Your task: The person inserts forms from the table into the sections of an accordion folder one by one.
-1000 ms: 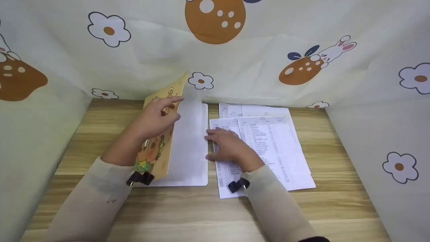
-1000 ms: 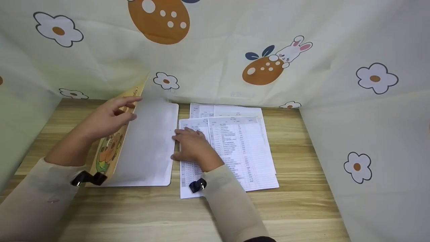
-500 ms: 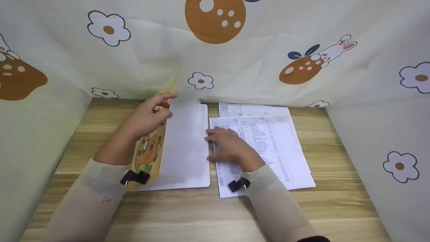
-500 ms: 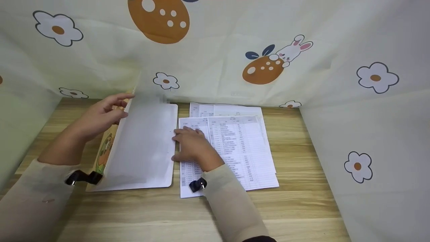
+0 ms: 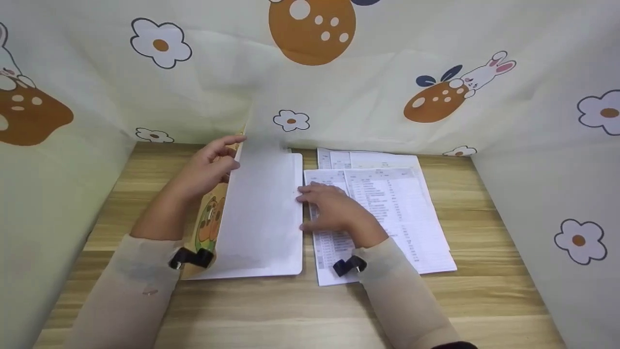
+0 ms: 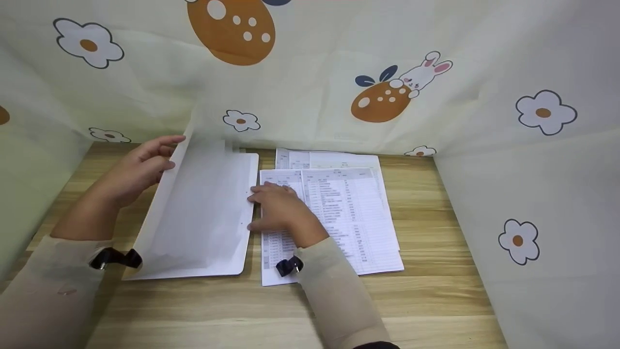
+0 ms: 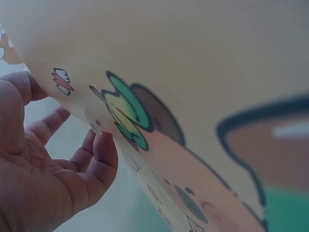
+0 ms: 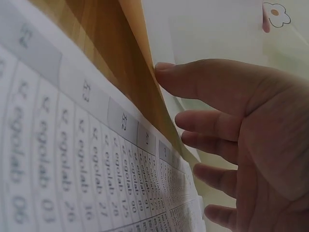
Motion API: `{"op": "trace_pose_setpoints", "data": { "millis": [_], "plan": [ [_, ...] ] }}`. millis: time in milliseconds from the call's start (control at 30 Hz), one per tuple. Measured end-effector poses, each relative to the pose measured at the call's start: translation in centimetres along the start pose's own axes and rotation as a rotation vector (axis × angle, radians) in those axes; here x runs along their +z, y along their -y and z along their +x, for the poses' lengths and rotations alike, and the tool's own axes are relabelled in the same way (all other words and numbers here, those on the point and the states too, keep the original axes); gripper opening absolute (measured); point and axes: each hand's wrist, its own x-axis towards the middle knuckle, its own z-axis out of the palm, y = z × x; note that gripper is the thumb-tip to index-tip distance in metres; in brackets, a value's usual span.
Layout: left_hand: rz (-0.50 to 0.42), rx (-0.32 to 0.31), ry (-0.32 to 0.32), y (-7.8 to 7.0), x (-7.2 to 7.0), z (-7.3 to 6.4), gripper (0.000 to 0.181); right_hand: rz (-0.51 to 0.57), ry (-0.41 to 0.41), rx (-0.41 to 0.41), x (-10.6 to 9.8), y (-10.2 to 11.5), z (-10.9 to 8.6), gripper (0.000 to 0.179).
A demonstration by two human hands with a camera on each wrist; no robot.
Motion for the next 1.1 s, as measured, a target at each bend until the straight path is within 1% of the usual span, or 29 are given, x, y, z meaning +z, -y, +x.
{"op": "trace_pose_setpoints", "data": {
  "millis": [100,233,367,500,633,833,1100],
  "plan": [
    [-0.003,0.006,-0.006,0.1,-0.1,-0.1,0.06,-0.003,-0.009,-0.005,-0.2,-0.1,-0.2,0.074],
    [-0.032,0.001,-0.01,0.3,0.0,-0.4,0.06,-0.009,-0.018,-0.027,-0.7,-0.5,-0.4,0.073],
    [-0.065,0.01,-0.008,0.6,0.1,-0.5,0.06,-0.013,-0.04,-0.044,-1.1,-1.0,-0.7,0.071],
    [-0.131,0.034,-0.003,0.9,0.1,-0.5,0.058,-0.009,-0.056,-0.033,-1.4,-1.8,-1.3,0.072],
    [-0.186,0.044,0.008,1.2,0.0,-0.5,0.058,-0.005,-0.07,-0.031,-2.0,-2.8,-2.4,0.071],
    [-0.246,0.059,0.02,1.3,-0.1,-0.6,0.06,0.029,-0.095,0.038,-2.9,-4.8,-4.5,0.07],
    [-0.3,0.095,0.022,1.5,-0.2,-0.8,0.06,0.055,-0.155,0.122,-3.8,-8.3,-7.5,0.07]
  ]
}}
